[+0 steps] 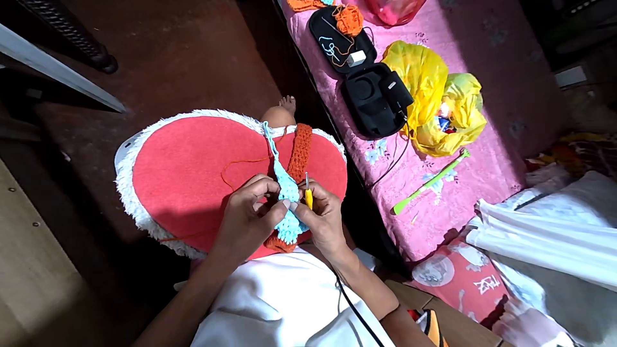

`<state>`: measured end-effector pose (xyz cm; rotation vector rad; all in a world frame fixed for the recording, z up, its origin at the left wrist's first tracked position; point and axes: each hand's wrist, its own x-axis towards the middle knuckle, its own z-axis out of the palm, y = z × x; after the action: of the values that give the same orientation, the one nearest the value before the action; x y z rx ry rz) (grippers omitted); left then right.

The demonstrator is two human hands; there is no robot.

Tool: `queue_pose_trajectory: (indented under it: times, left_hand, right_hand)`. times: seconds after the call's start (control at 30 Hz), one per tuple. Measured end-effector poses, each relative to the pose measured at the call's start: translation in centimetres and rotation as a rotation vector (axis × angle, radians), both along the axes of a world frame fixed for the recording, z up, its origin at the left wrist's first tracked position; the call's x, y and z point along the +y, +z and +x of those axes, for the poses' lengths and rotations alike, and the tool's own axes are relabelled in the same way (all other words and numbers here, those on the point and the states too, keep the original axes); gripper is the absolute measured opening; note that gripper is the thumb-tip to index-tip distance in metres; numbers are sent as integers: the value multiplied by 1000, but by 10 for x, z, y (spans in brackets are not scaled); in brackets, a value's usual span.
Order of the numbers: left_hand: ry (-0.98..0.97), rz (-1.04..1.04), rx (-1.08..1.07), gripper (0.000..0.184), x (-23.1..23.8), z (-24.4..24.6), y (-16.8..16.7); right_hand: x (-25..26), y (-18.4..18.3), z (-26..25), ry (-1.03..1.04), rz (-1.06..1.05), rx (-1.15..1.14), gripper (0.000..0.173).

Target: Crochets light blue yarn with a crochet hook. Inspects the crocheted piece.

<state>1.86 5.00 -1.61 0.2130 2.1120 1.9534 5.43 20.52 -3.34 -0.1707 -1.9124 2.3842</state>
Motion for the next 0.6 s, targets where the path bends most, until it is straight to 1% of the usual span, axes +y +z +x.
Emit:
queue_pose_trajectory:
  times: [0.1, 0.27, 0.6]
  left_hand:
    - [12, -19, 16, 3, 2, 1, 0]
    - [3, -90, 25, 5, 2, 1, 1]
    - [2, -145, 39, 5, 2, 2, 2]
  right_hand:
    - [-1, 0, 1, -8, -4, 1, 5]
    - [4, 2, 0, 27, -93, -30, 10]
    - [5, 1, -1, 19, -131, -30, 7]
